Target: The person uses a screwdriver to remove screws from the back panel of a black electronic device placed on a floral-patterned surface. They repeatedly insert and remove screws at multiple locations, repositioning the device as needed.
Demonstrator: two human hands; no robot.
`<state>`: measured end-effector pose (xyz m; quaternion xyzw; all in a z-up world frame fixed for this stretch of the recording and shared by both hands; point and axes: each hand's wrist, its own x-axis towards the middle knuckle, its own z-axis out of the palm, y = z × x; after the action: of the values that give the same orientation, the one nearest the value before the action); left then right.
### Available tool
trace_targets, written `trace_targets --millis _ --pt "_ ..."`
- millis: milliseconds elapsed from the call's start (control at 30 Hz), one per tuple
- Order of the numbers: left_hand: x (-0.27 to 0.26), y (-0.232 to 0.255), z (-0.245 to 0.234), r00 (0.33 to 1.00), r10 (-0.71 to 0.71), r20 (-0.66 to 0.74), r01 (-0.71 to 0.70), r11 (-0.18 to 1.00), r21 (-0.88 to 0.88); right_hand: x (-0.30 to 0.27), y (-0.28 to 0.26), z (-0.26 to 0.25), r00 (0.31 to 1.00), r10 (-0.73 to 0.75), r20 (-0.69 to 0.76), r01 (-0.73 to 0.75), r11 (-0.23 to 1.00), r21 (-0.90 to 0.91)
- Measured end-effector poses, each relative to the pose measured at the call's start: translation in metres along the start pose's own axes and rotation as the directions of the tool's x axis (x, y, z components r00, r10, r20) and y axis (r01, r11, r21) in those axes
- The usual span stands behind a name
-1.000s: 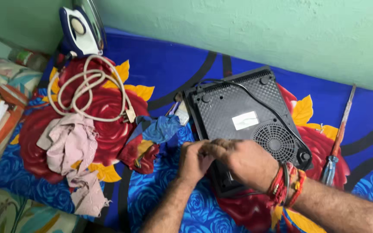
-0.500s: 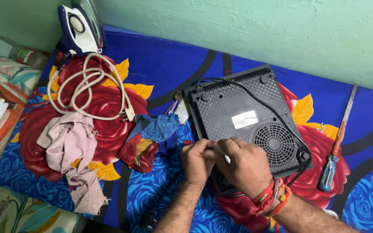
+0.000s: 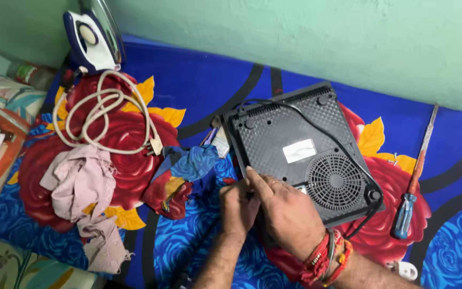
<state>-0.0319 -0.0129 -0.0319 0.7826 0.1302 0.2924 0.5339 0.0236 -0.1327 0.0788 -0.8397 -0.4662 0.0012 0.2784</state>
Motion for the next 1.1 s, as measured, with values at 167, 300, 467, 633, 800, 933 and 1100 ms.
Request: trace_targets --millis 167,300,467,633,800,933,1100 --pt "0.001 0.001 0.006 0.984 -0.176 -0.024 0.177 0.983 0.05 -0.004 -0.002 0.008 0.967 0.21 -0.143 -0.178 0.962 0.205" --pt "0.004 0.005 0.013 0.986 -0.067 -0.151 0.078 0.995 0.066 -0.001 -0.002 0.017 0.927 0.227 -0.298 -0.197 0.972 0.127" --pt "0.002 0.012 0.0 0.996 -0.085 0.001 0.085 0.996 0.033 -0.003 0.002 0.012 0.97 0.054 -0.238 -0.05 0.998 0.023" --pt "-0.002 0.01 -0.016 0.993 0.02 0.114 -0.017 1.0 -0.024 -0.009 0.0 0.013 0.996 -0.047 -0.079 0.052 0.997 0.059" --pt "-0.007 0.006 -0.005 0.999 0.026 -0.03 -0.022 0.992 0.123 -0.009 -0.004 0.01 0.992 -0.014 -0.126 0.037 0.983 0.178" --pt "-0.003 0.0 0.002 0.995 0.07 -0.072 -0.055 0.978 0.2 -0.008 -0.004 0.004 0.968 0.239 -0.078 -0.205 0.93 0.305" --pt "0.0 0.003 0.008 0.996 0.02 -0.084 -0.001 0.974 0.225 -0.001 -0.001 0.011 0.902 0.371 -0.223 -0.316 0.916 0.246"
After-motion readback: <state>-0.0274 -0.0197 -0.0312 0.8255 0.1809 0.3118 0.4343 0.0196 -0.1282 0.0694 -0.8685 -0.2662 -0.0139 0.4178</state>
